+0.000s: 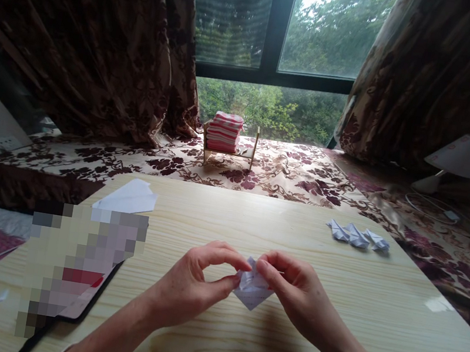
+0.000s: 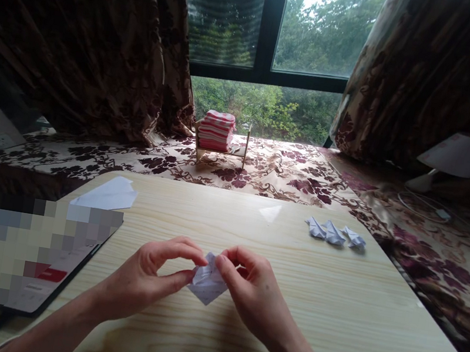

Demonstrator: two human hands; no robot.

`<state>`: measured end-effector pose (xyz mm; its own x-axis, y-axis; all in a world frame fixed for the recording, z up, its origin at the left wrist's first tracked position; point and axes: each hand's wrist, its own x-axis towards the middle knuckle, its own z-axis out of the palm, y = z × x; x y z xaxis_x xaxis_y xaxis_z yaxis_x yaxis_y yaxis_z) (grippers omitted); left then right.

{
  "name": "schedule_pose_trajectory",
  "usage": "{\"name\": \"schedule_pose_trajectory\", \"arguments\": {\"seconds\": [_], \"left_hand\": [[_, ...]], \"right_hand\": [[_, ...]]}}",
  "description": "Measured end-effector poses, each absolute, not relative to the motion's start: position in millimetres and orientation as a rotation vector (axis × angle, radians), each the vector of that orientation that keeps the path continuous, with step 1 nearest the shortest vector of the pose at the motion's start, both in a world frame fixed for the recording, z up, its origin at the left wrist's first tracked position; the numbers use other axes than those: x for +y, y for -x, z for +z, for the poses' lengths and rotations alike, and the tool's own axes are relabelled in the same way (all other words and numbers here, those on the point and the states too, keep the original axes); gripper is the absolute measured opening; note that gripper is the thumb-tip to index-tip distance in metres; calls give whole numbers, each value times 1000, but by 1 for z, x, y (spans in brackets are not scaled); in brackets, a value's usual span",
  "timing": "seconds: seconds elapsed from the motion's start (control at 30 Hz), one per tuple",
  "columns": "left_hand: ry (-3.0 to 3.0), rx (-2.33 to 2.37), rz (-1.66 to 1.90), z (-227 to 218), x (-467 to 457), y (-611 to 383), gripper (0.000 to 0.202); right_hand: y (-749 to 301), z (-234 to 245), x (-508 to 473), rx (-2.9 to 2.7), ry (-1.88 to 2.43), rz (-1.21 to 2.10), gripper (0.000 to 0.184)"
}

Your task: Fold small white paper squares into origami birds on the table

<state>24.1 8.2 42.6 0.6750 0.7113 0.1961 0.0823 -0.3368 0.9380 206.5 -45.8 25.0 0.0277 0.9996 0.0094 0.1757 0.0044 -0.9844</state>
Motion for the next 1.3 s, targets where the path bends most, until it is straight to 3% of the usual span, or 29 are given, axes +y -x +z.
{"name": "schedule_pose_trajectory", "arguments": {"seconds": [0.53, 1.3], "left_hand": [[-1913, 648, 757, 40, 12, -24, 5], [-1557, 997, 704, 24, 7, -35, 11]], "right_hand": [[-203, 24, -46, -1337, 1323, 1128, 31], [-196, 12, -45, -1406, 1362, 967, 28]]}}
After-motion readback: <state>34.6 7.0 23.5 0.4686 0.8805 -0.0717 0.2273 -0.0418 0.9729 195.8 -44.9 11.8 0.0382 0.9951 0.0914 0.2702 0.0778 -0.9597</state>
